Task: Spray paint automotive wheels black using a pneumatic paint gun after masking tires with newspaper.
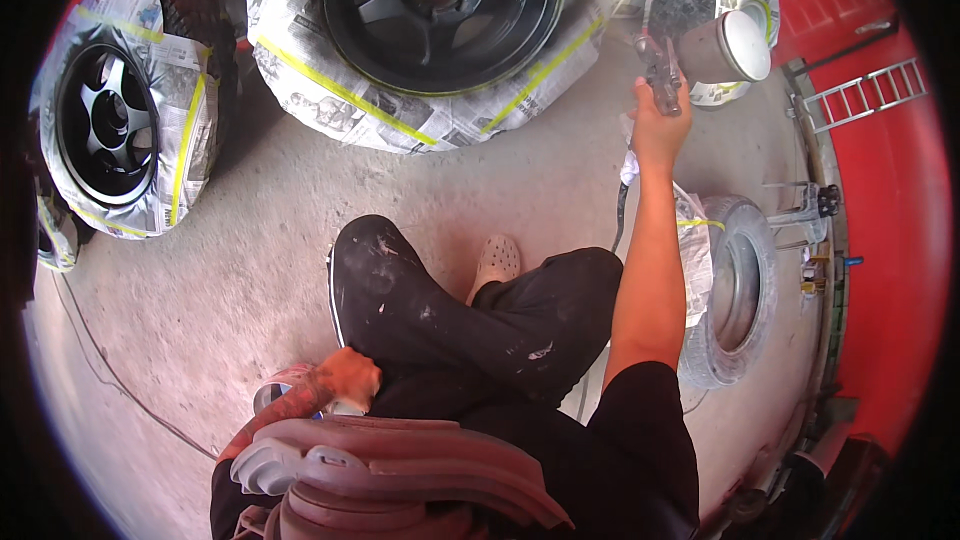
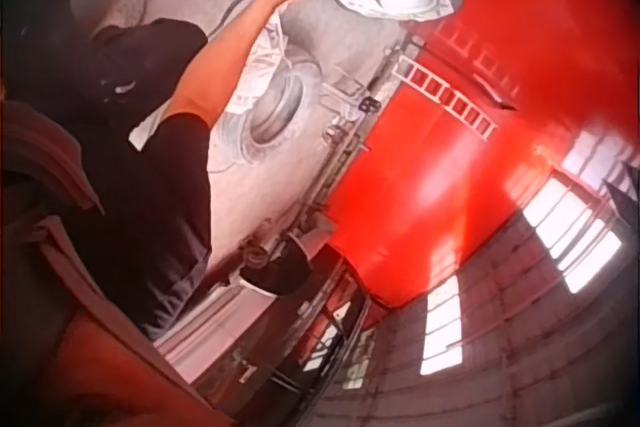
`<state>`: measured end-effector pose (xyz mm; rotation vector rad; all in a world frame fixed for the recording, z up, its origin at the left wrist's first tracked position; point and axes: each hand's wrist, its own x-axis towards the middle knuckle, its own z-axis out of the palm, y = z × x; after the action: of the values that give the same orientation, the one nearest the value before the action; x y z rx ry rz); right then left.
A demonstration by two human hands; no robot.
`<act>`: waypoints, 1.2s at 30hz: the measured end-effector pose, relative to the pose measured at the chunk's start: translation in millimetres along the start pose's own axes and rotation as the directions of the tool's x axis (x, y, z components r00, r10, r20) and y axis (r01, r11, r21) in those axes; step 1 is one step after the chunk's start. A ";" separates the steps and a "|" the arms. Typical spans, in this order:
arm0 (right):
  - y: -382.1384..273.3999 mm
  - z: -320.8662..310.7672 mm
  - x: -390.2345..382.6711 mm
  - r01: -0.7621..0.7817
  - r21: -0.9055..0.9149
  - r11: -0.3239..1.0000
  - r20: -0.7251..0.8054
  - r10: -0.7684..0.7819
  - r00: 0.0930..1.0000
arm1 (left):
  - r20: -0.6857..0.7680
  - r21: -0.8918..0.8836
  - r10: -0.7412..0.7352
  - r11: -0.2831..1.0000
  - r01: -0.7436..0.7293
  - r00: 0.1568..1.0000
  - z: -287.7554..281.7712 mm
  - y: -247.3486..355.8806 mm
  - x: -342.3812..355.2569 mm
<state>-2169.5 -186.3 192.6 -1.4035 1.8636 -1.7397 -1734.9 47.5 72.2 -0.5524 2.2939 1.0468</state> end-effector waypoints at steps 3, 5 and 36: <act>5.6 6.5 3.2 -0.199 0.042 0.979 0.061 0.196 0.979 | 0.012 0.001 -0.009 1.000 0.009 1.000 -4.2 2.9 -0.7; 4.2 19.9 6.4 -0.144 0.131 0.981 0.056 0.138 0.989 | 0.022 -0.014 -0.006 1.000 0.007 1.000 -5.4 1.4 1.3; 8.6 106.1 -105.6 -0.281 0.038 0.959 0.438 0.237 0.867 | -0.021 -0.043 -0.051 0.998 0.050 0.998 5.5 5.6 8.1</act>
<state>-2043.3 -177.2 112.1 -1.2963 1.6090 -1.2509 -1742.5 54.1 67.2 -0.6387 2.2696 1.0726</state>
